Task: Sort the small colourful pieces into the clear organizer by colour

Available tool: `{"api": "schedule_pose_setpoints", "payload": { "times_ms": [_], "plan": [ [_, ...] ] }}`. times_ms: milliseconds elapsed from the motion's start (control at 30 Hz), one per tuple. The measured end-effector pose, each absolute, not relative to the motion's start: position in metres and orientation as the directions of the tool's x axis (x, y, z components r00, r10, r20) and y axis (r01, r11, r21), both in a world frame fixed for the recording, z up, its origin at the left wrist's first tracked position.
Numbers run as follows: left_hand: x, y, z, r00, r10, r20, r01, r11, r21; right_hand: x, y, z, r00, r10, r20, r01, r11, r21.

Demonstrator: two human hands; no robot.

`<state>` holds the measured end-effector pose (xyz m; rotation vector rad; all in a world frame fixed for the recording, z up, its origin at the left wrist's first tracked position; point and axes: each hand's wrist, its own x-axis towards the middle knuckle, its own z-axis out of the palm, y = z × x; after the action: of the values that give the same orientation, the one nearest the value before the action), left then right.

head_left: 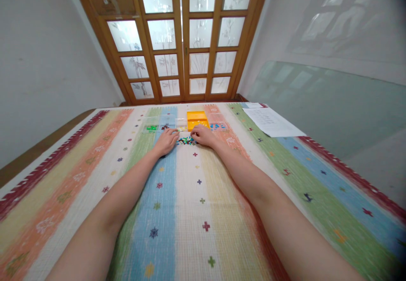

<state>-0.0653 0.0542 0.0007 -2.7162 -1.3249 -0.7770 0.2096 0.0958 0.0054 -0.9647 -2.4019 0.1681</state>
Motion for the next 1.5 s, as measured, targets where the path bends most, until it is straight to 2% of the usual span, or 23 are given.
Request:
{"api": "schedule_pose_setpoints", "payload": {
  "times_ms": [200,367,500,633,800,967,1100,1200,1500],
  "plan": [
    [-0.084,0.062,0.005,0.297,0.776,0.557,0.811,-0.513,0.283,0.205,0.088,0.010,-0.663,0.634,0.398,0.575,0.772,-0.272],
    [-0.111,0.074,0.003,0.014,0.760,0.650,0.859,-0.341,0.381,0.208,0.086,0.014,-0.649,0.669,0.363,0.610,0.742,-0.277],
    [-0.128,0.082,-0.004,-0.144,0.743,0.654,0.862,-0.231,0.451,0.210,0.086,0.015,-0.644,0.679,0.351,0.616,0.733,-0.289],
    [-0.133,0.086,-0.010,-0.187,0.753,0.631,0.857,-0.188,0.479,0.207,0.084,0.015,-0.673,0.649,0.355,0.585,0.761,-0.281],
    [-0.126,0.083,-0.008,-0.077,0.779,0.622,0.871,-0.251,0.422,0.205,0.085,0.014,-0.689,0.634,0.351,0.565,0.773,-0.289],
    [-0.101,0.070,0.001,0.298,0.807,0.510,0.814,-0.494,0.307,0.206,0.088,0.010,-0.670,0.652,0.354,0.589,0.758,-0.282],
    [-0.080,0.058,0.007,0.472,0.764,0.439,0.763,-0.604,0.230,0.205,0.089,0.007,-0.648,0.655,0.388,0.607,0.752,-0.257],
    [-0.073,0.054,0.008,0.525,0.753,0.397,0.755,-0.627,0.192,0.204,0.088,0.006,-0.632,0.667,0.395,0.624,0.740,-0.251],
    [-0.066,0.055,0.005,0.533,0.757,0.379,0.780,-0.612,0.125,0.202,0.088,0.005,-0.623,0.673,0.399,0.645,0.730,-0.223]
  ]
}}
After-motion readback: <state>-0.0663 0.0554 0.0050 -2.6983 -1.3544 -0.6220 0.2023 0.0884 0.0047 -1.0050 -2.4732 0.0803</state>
